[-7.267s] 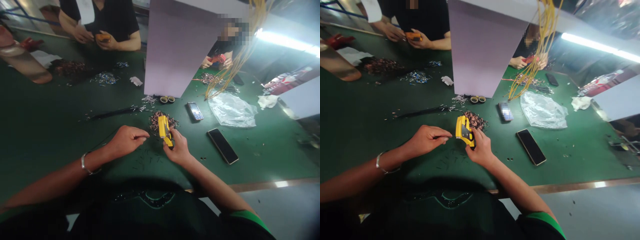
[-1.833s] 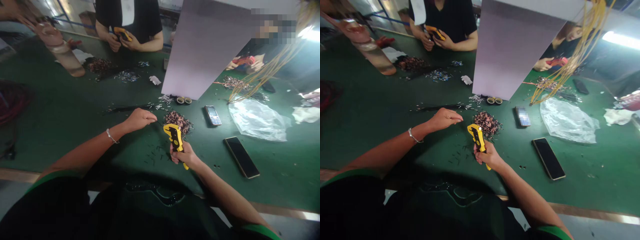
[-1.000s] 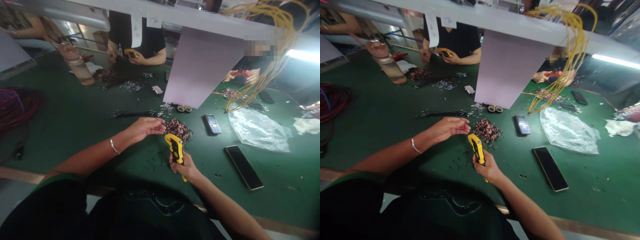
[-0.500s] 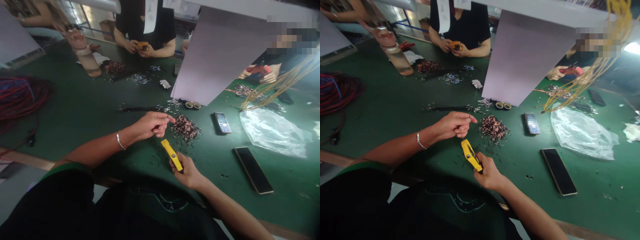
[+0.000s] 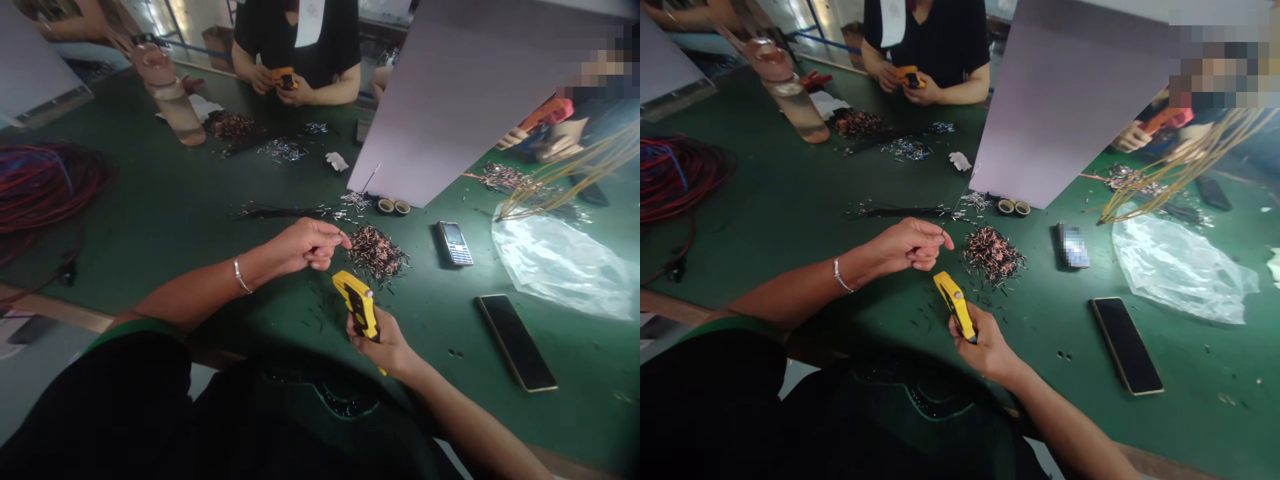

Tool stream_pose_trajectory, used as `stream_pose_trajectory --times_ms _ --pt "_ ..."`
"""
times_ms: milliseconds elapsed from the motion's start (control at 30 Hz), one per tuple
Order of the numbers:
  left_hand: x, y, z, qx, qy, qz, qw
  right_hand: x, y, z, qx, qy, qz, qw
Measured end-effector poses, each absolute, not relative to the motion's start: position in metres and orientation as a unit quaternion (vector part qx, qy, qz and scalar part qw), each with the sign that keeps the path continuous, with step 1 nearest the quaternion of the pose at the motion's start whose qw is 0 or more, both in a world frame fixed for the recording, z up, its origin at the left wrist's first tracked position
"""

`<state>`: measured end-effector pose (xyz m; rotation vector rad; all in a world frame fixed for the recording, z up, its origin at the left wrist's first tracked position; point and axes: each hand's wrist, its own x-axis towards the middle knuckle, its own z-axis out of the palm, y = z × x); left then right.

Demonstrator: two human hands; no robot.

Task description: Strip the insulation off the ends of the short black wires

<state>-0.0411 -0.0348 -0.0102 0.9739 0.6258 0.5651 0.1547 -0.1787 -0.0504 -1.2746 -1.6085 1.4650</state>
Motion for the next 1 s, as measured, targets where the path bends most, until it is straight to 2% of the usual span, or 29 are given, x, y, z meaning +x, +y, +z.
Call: stream_pose_trajectory --times_ms 167,300,533,800,1000 --pt "-0.043 -0.036 -0.012 0.457 0.287 0.256 0.802 0.153 -0.182 -0.059 -0.418 -0.425 0.710 0.374" --pt "-0.044 -0.037 -0.011 0.472 0.290 0.276 0.786 0.152 -0.180 -0.060 -0.394 -0.367 0.738 0.405" --pt "-0.045 -0.031 -0.015 0.457 0.299 0.279 0.790 0.153 -0.176 -0.055 -0.357 -0.311 0.788 0.393" --pt "-0.044 -0.026 -0.022 0.426 0.293 0.280 0.809 0.152 -0.175 -0.060 -0.355 -0.339 0.783 0.381" --pt "-0.043 -0.024 -0.025 0.423 0.279 0.278 0.816 0.154 -0.176 -0.065 -0.429 -0.472 0.681 0.358"
